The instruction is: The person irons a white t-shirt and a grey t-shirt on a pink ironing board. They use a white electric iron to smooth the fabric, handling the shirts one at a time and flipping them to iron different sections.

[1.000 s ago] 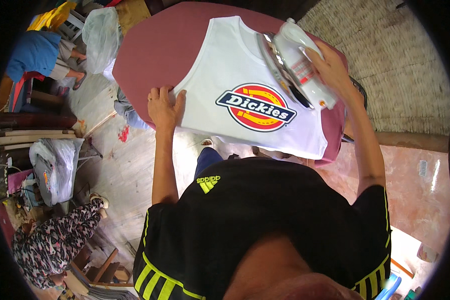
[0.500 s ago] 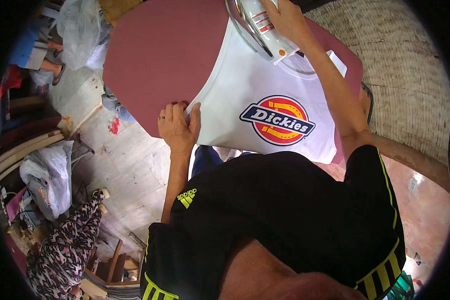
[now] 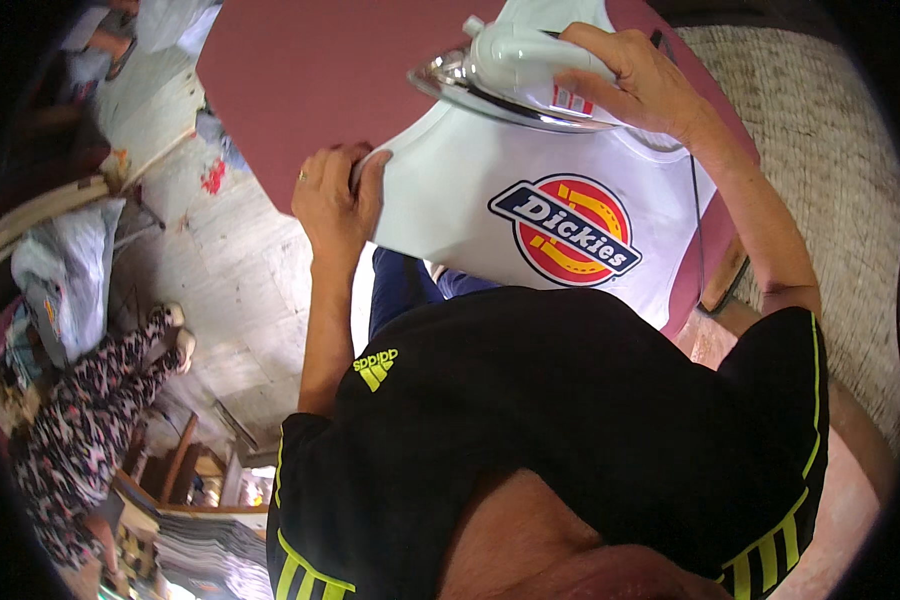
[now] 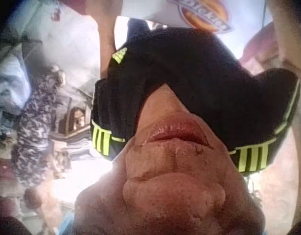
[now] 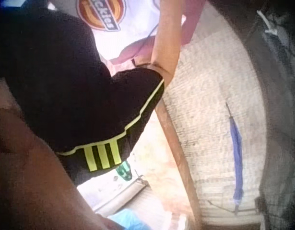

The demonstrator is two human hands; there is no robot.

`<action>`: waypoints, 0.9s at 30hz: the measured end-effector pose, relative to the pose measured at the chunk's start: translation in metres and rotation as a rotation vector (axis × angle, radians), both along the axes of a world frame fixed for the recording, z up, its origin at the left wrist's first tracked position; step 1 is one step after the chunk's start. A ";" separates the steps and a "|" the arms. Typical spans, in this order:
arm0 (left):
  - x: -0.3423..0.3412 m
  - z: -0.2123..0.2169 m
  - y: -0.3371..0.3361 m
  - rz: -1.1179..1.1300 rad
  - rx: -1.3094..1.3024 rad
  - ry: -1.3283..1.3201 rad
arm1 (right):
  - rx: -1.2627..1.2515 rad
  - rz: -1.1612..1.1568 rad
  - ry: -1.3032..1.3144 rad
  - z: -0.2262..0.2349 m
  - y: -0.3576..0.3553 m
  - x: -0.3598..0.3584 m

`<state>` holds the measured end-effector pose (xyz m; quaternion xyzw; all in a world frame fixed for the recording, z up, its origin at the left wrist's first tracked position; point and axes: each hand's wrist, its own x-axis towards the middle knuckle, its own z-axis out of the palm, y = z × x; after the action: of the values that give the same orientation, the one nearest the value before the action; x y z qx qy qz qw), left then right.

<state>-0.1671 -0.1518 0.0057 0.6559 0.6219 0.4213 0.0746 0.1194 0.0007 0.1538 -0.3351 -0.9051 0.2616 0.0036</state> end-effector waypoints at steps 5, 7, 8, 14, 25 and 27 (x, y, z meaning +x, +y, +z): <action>-0.014 0.007 -0.007 -0.039 -0.176 -0.245 | 0.202 0.392 -0.028 -0.011 -0.003 -0.015; -0.018 0.012 -0.008 -0.063 -0.192 -0.311 | 0.204 0.437 0.008 -0.009 -0.011 -0.033; -0.020 0.013 -0.010 -0.075 -0.201 -0.347 | 0.191 0.450 0.034 -0.001 -0.020 -0.046; -0.029 0.010 -0.056 0.312 0.109 -0.350 | 0.228 0.529 0.235 -0.019 -0.048 -0.098; 0.117 0.015 -0.096 -0.113 0.173 -0.381 | 0.178 0.258 0.328 -0.006 -0.026 -0.079; 0.176 0.017 -0.075 -0.383 0.125 -0.379 | 0.121 0.021 0.253 0.031 -0.029 -0.045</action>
<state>0.0091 -0.2264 0.0228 0.6743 0.4343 0.5523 0.2274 0.0742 -0.0288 0.1848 -0.2892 -0.9150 0.2468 0.1350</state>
